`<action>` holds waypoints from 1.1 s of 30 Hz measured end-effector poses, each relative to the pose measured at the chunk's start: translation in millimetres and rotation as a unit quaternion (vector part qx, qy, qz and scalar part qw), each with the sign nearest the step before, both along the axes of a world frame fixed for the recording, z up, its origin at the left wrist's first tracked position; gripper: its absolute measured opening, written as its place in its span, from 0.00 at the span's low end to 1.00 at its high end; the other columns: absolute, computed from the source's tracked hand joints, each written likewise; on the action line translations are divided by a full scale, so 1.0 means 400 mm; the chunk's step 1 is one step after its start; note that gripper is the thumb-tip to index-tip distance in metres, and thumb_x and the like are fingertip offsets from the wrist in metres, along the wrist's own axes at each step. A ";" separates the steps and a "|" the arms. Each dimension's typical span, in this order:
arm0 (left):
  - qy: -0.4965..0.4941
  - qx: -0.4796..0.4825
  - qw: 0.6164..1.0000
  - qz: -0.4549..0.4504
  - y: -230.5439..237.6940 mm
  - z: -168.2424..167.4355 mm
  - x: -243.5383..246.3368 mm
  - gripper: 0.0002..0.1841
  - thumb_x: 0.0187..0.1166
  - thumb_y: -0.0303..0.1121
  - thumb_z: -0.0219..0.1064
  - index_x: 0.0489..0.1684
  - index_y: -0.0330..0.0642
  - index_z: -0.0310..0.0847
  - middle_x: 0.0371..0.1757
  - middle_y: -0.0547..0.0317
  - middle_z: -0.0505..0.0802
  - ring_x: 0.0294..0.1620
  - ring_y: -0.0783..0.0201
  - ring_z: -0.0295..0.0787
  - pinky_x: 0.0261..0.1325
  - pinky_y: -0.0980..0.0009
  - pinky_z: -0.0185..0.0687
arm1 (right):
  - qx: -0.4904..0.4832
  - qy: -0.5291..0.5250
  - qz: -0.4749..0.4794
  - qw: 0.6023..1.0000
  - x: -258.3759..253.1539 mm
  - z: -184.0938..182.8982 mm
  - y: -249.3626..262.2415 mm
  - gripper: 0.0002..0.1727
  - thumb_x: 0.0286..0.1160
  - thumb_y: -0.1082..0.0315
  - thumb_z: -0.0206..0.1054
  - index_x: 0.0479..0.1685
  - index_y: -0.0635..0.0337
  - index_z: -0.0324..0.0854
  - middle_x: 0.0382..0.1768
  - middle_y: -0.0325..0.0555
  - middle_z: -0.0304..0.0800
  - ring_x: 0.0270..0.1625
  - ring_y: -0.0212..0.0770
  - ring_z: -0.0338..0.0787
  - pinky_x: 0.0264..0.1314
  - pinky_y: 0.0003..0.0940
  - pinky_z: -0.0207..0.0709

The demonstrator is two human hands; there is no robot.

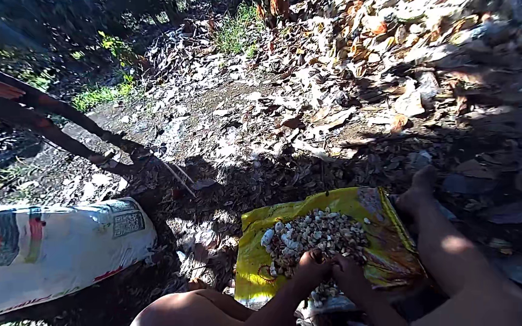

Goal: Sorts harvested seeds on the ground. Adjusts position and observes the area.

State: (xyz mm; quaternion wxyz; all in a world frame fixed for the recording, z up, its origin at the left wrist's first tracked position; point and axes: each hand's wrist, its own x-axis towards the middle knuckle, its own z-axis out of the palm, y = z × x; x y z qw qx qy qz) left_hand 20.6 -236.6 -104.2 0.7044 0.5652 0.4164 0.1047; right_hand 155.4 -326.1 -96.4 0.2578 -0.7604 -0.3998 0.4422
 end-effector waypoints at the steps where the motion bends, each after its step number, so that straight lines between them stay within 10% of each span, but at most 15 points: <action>1: 0.005 0.000 1.000 0.007 -0.003 0.003 0.001 0.06 0.73 0.32 0.73 0.37 0.40 0.83 0.28 0.57 0.90 0.27 0.62 0.88 0.36 0.61 0.86 | 0.005 0.012 -0.012 1.000 0.000 -0.003 0.001 0.17 0.83 0.64 0.54 0.50 0.65 0.86 0.41 0.57 0.91 0.48 0.54 0.92 0.56 0.59 0.82; 9: -0.021 -0.007 0.999 0.037 -0.010 0.004 0.004 0.06 0.75 0.30 0.73 0.35 0.39 0.80 0.27 0.57 0.89 0.26 0.62 0.87 0.34 0.63 0.86 | 0.005 0.075 -0.079 0.994 0.003 -0.022 0.007 0.15 0.83 0.61 0.57 0.33 0.62 0.82 0.29 0.50 0.83 0.36 0.48 0.85 0.44 0.53 0.79; 18: 0.159 0.190 0.951 -0.185 0.032 0.046 -0.011 0.17 0.80 0.44 0.69 0.61 0.45 0.85 0.44 0.60 0.94 0.43 0.67 0.91 0.55 0.61 0.87 | -0.047 0.229 -0.192 0.953 0.006 -0.008 -0.001 0.23 0.93 0.53 0.53 0.52 0.65 0.83 0.33 0.50 0.80 0.29 0.42 0.78 0.32 0.43 0.76; 33: -0.008 -0.035 0.999 -0.019 0.038 0.032 -0.025 0.12 0.86 0.37 0.65 0.46 0.34 0.81 0.33 0.52 0.91 0.30 0.60 0.88 0.40 0.63 0.88 | 0.054 0.216 -0.103 0.969 0.021 -0.012 0.003 0.26 0.71 0.61 0.72 0.70 0.55 0.81 0.57 0.47 0.92 0.52 0.41 0.93 0.55 0.46 0.89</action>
